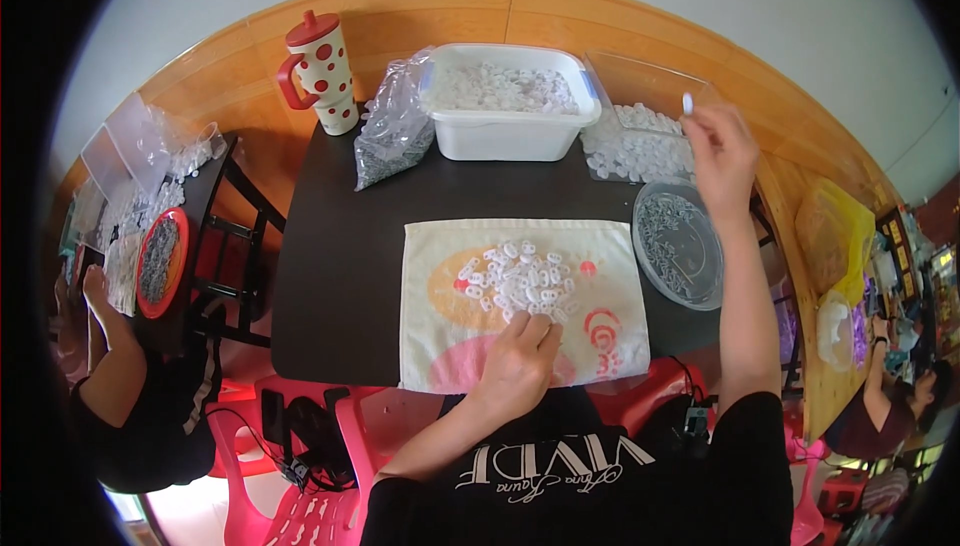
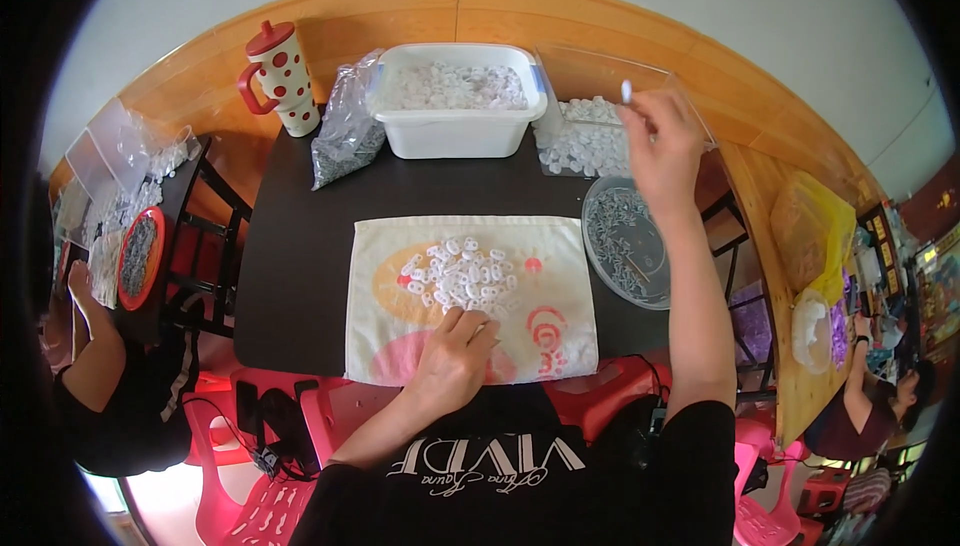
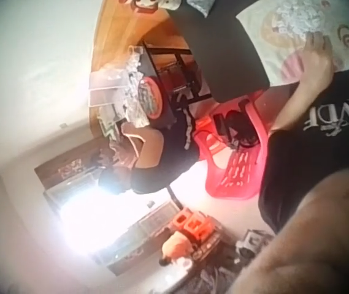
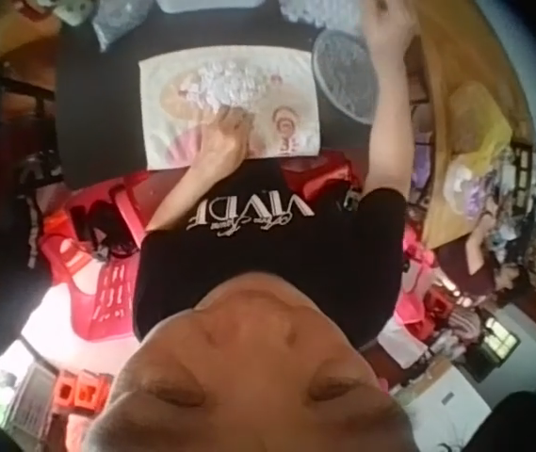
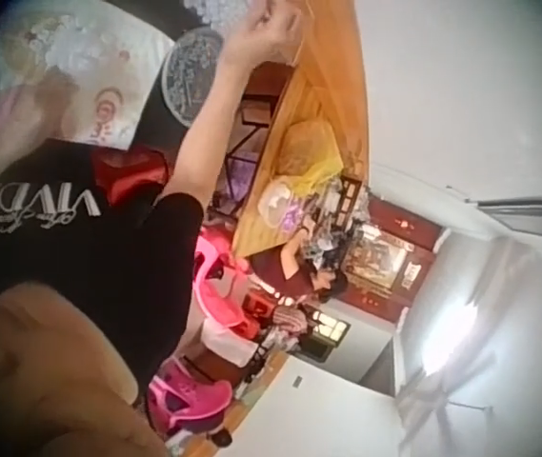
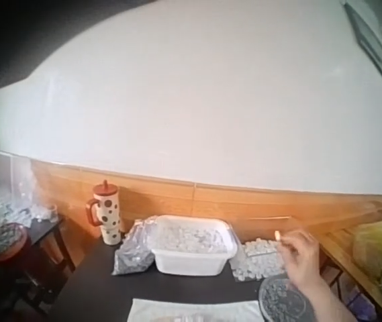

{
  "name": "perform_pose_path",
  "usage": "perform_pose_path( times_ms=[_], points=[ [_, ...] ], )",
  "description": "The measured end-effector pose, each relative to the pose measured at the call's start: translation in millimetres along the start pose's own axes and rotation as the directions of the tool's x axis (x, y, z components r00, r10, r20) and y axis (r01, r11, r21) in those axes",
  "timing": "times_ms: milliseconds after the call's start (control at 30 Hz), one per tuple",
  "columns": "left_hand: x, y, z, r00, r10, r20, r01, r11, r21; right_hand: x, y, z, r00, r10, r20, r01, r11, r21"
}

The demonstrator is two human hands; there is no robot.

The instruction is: Manual assembly of small white plastic rings with metal fasteners on a towel-covered table.

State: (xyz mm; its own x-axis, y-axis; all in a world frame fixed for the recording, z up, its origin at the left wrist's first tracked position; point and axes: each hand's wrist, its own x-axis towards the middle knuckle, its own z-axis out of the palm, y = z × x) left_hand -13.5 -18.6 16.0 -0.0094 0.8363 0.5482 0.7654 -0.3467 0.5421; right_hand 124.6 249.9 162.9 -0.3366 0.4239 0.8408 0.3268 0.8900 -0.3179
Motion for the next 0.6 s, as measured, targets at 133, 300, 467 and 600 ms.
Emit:
perform_pose_path(
  times_ms=[133, 300, 467, 600],
  points=[
    [-13, -10, -28, 0.996, -0.010, -0.094, 0.014, 0.999, 0.033, -51, -17, 10, 0.948, 0.197, 0.249, -0.199, 0.980, -0.016],
    [-27, -38, -50, 0.925, -0.364, -0.106, 0.376, 0.844, 0.382, -163, -47, 32, 0.787, 0.144, 0.599, -0.067, 0.987, -0.149],
    [-29, -44, -53, 0.881, -0.472, -0.022, 0.432, 0.788, 0.439, -167, -49, 46, 0.712, 0.183, 0.678, 0.055, 0.948, -0.314],
    [-23, -52, -51, 0.876, -0.481, -0.037, 0.444, 0.774, 0.452, -151, -45, 47, 0.656, 0.189, 0.731, 0.028, 0.962, -0.273]
  ],
)
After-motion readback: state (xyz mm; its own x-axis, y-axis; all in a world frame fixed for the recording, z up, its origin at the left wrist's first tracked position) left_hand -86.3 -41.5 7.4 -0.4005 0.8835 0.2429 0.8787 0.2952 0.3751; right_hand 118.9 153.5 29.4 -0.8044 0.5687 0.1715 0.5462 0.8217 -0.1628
